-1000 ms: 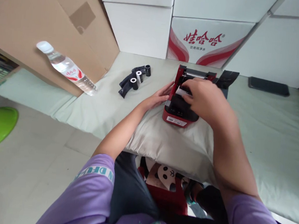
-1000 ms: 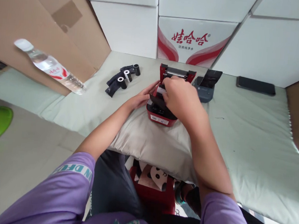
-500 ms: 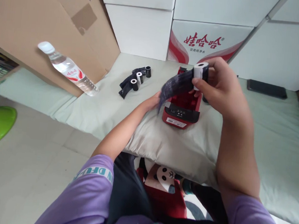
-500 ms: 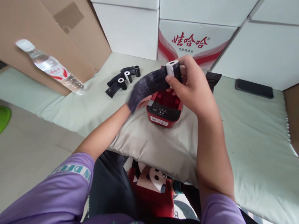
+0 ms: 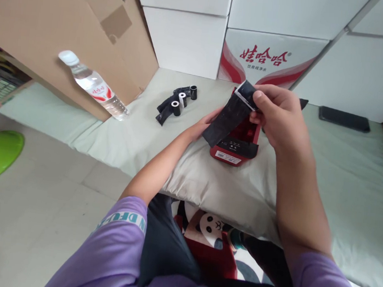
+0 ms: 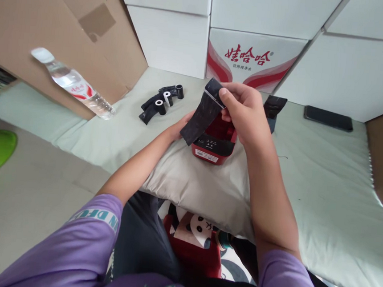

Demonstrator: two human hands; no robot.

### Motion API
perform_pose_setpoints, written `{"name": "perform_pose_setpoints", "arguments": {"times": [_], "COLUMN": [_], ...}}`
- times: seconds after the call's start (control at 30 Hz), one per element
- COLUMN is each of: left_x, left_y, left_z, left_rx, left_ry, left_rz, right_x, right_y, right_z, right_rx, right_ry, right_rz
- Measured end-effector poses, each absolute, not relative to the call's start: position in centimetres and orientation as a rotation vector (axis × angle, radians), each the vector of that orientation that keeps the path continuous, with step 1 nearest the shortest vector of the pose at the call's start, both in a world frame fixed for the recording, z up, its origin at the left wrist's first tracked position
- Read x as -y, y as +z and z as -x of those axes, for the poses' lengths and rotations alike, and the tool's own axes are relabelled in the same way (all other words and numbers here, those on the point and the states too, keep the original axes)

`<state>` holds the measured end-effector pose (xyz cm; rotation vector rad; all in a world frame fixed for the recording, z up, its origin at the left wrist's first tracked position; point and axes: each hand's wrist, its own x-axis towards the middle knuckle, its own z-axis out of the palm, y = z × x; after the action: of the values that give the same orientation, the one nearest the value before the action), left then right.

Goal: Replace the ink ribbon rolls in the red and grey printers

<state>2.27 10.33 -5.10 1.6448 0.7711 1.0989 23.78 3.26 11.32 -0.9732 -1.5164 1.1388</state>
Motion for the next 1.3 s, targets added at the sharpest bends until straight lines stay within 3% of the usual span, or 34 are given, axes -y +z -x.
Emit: {"name": "perform_pose_setpoints", "arguments": {"times": [0.23,0.47,0.77,1.07,1.3], "left_x": [-8.6,-5.6,-6.9,-8.1,-7.4], "left_y": [-2.1,0.0,-1.5,-2.1,-1.9], "left_z": [-0.9,-2.6,-2.6,-2.1,-2.2], "left_rx": [-0.839,-0.725,-0.771,-0.729,-0.754], "left_ry": [1.634,1.568,1.595,1.55,1.429], "left_rz": [-1.534,-1.629,-1.441,-1.487,-1.475], "right_x": [-3.4,-3.6,-5.0,-4.6,-4.4], "right_y": [10.7,8.7,6.7,7.7,7.9], "right_z": [-22.9,-21.5,-21.9,-21.5,-21.3], "right_rx": [1.814,1.98,1.884,1.829,1.885], "right_ry": [0.871,0.712,1.062,1.128,0.984], "right_rz": [1.058,1.093,1.015,1.064,1.088]}}
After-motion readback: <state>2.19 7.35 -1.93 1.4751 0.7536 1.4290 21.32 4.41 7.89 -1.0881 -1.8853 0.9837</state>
